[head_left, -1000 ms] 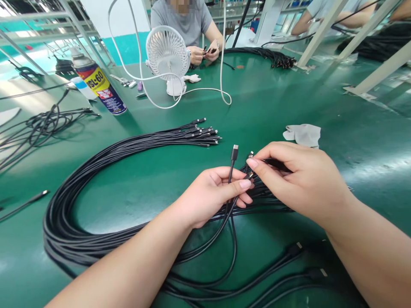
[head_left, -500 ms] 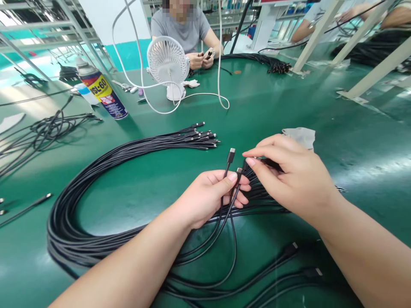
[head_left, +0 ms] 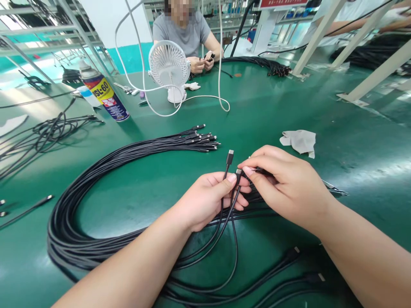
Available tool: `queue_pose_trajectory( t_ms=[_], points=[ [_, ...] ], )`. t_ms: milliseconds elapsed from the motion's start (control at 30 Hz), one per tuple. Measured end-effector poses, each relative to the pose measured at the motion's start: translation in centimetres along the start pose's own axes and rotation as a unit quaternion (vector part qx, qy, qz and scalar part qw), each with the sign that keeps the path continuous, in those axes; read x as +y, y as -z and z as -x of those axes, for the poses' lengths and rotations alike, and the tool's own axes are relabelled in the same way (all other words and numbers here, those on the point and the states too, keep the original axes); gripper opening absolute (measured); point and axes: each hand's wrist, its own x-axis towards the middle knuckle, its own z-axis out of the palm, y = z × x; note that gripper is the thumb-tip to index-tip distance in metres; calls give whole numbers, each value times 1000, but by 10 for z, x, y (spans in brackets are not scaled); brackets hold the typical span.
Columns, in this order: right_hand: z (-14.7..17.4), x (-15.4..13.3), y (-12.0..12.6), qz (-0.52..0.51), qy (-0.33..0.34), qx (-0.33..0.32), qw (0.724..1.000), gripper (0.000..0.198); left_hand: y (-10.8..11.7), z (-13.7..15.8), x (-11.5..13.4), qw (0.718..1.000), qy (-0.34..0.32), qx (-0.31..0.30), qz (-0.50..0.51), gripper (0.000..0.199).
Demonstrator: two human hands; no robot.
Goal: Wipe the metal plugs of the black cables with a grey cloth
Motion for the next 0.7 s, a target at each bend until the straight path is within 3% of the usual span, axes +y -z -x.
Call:
queue_pose_trajectory(
  t_ms=[133,233,467,700],
  points=[
    [-1,3,0,36,-15,40,998,18,0,0,-1,1000,4,3,11,22],
    [-4,11,-2,44,-72,65,994,18,1,0,-1,1000,4,2,18,23],
    [-14,27,-4,-131,-240,-67,959,29,1,0,0,1000,12,-6,25,25],
    [-13,24,2,-196,-234,-75,949,36,0,1,2,998,40,5,49,22]
  ],
)
